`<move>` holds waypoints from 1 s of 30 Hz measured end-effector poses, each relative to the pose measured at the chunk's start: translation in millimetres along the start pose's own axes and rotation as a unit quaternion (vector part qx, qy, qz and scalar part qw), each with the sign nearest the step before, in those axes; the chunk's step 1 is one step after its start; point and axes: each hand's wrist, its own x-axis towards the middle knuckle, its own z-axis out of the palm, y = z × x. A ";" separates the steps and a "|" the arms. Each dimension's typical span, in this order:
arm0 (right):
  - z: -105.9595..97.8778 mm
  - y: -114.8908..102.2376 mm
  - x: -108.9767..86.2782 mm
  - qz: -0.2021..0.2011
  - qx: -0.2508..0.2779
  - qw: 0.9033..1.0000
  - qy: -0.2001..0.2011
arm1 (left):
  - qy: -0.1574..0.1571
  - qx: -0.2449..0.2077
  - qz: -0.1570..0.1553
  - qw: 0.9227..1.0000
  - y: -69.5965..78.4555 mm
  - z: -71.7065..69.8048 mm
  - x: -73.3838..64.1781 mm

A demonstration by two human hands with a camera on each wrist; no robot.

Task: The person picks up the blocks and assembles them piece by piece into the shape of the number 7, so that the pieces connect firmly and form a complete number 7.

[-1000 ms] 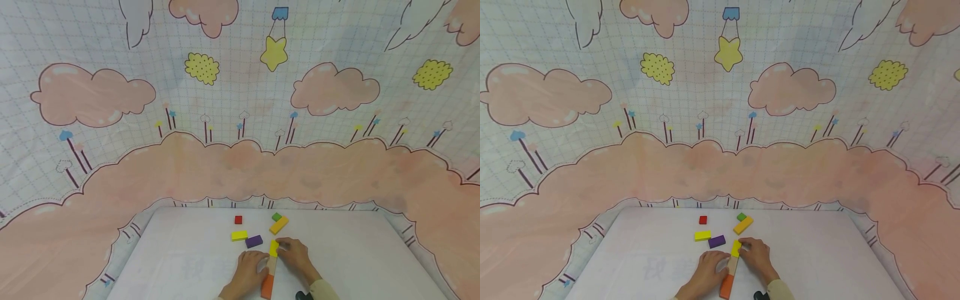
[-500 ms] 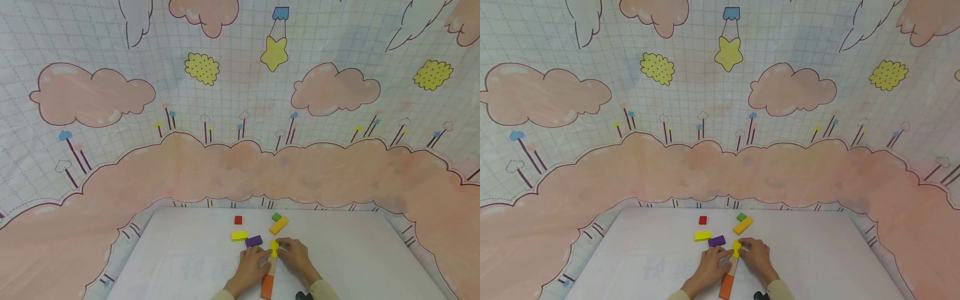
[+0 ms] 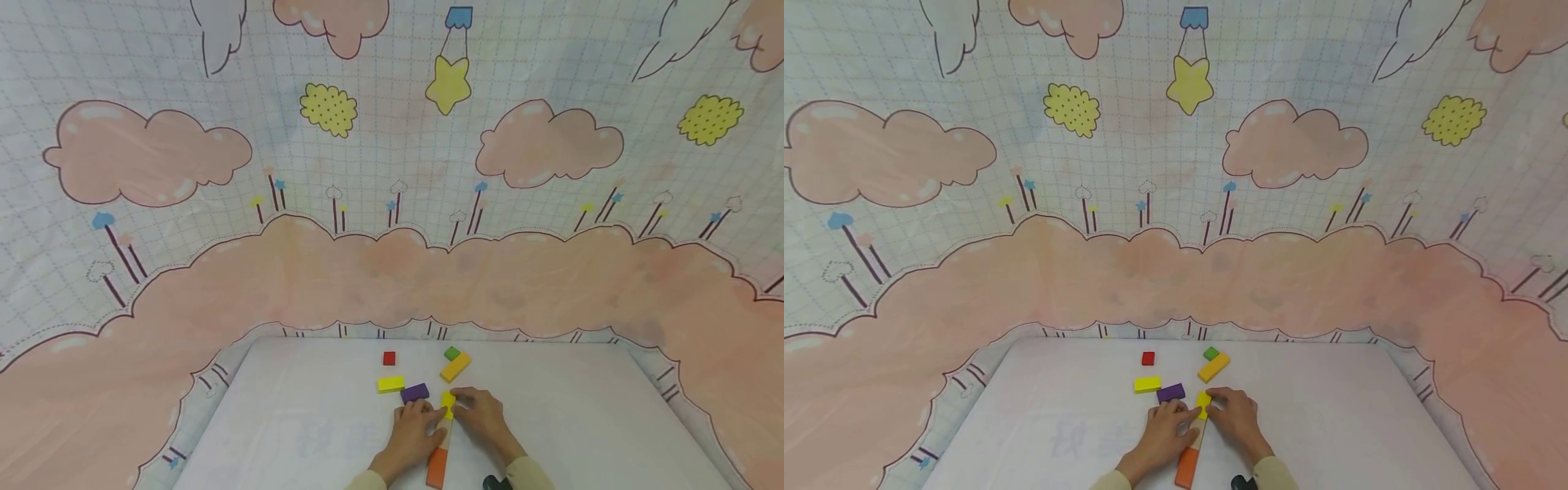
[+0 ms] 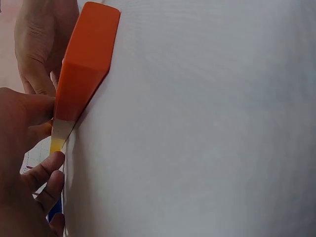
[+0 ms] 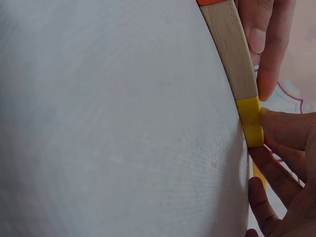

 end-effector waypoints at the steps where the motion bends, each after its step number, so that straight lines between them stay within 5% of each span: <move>1: 0.0 -0.1 -0.2 0.001 0.001 1.000 0.000 | -0.001 0.001 0.000 1.000 0.2 -0.1 0.0; 14: -1.6 3.6 -2.7 0.033 0.048 0.998 -0.015 | -0.017 -0.021 -0.006 1.000 1.5 -1.6 -1.2; 25: -24.2 -5.3 3.9 -0.017 0.064 0.998 0.012 | -0.019 -0.028 -0.006 0.999 2.6 -2.8 -2.2; 30: -28.5 -5.3 12.4 -0.007 0.073 0.997 0.025 | -0.019 -0.029 -0.010 0.999 0.6 -4.1 -3.3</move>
